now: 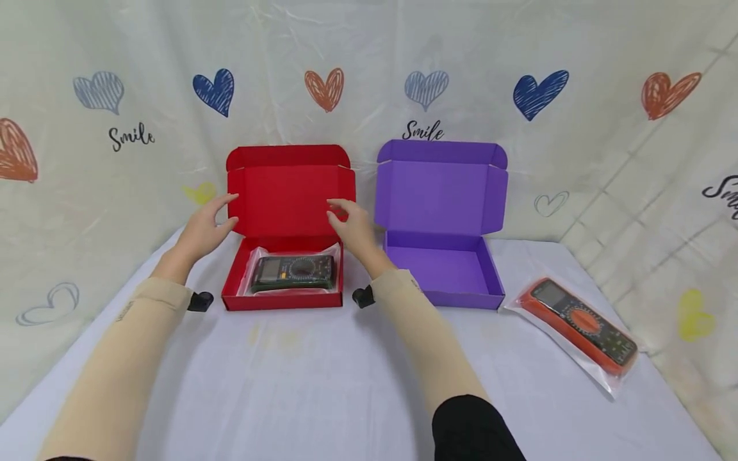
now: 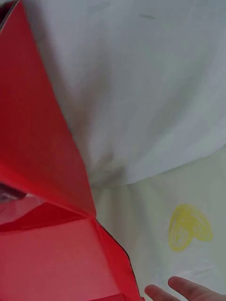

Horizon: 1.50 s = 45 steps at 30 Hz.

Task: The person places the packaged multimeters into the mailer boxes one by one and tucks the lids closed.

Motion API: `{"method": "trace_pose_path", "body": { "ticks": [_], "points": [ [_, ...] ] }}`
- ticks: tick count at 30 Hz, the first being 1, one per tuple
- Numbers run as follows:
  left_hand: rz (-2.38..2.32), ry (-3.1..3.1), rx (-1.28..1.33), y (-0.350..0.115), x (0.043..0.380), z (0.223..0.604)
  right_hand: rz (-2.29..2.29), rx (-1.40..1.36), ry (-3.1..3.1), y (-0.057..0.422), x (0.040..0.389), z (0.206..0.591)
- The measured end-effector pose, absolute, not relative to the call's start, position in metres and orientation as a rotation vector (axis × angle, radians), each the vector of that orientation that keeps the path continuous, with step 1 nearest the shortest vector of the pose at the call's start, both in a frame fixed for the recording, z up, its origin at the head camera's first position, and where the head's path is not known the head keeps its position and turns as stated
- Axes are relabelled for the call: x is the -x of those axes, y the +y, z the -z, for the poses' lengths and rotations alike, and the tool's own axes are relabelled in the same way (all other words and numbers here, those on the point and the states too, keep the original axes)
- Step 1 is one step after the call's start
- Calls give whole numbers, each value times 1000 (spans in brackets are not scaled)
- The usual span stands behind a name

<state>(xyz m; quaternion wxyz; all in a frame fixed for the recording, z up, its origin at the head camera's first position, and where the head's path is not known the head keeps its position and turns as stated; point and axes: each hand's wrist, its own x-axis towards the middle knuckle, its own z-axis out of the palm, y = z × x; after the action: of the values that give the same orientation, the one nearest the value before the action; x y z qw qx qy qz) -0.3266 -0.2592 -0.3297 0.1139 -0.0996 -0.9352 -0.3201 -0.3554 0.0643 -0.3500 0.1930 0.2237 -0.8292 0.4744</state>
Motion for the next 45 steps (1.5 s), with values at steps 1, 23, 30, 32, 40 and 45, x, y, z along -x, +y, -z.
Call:
{"method": "trace_pose_path", "body": {
  "ticks": [1,23,30,32,40,45],
  "points": [
    [971,-2727,273,-259,328,330,-1363,-581,-2299,64,358,351],
    [1839,-2256,-215,-263,349,348,-1574,-88,-2173,71,381,360],
    [1899,-2244,-248,-251,351,346,-1590,-55,-2222,66,384,364],
    [1912,-2239,-249,-249,351,345,-1589,-51,-2211,65,384,365],
    [1877,-2249,-227,-240,357,346,-1571,-21,-2274,66,387,364],
    [1860,-2228,-230,-239,358,349,-1521,-41,-2326,66,386,363]
  ]
}}
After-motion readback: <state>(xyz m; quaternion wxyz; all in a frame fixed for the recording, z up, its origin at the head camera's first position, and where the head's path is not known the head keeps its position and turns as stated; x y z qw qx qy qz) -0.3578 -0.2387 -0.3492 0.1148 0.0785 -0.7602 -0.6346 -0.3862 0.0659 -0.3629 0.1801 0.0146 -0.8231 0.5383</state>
